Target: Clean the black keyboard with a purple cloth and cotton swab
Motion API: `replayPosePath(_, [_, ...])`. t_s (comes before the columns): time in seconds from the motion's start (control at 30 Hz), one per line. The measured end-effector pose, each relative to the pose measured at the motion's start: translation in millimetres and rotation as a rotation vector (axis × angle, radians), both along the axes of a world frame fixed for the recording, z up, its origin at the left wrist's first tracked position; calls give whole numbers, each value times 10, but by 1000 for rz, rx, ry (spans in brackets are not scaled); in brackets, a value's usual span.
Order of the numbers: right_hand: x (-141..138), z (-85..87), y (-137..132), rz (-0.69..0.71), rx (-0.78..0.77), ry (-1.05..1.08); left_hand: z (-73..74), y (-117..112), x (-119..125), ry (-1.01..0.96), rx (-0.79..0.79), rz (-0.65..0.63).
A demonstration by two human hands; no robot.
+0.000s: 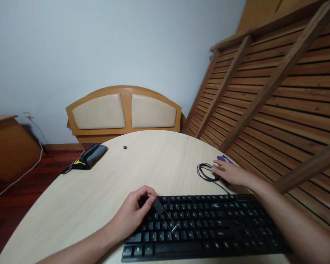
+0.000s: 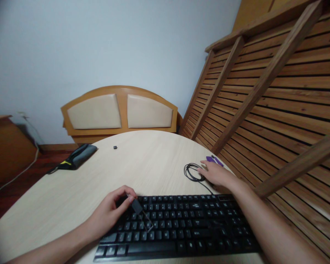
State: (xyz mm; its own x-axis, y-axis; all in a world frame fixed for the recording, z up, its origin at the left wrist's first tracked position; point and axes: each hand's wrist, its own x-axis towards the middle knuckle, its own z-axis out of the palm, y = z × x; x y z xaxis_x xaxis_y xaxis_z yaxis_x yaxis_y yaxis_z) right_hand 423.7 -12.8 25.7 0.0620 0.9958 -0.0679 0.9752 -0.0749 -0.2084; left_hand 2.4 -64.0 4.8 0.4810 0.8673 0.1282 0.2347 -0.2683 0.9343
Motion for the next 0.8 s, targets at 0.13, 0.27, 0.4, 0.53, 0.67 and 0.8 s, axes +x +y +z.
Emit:
replayPosePath(0.13, [-49, 58, -103, 158, -19, 31, 19, -14, -3, -3, 6, -17])
replayPosePath(0.27, [-100, 44, -193, 242, -146, 11, 19, -29, 1, 1, 27, -17])
replayPosePath(0.4, [-168, 70, -211, 238, -132, -20, 6, -20, 6, -9, 16, -3])
replayPosePath(0.53, [-463, 194, -192, 290, 74, 31, 16, 36, -19, -47, 41, 83])
replayPosePath(0.67, [-1150, 411, -227, 437, 129, 198, 50, 101, -61, -114, 61, 205])
replayPosePath(0.8, [-1876, 586, -254, 644, 8, 402, 60, 129, -85, -193, 44, 273])
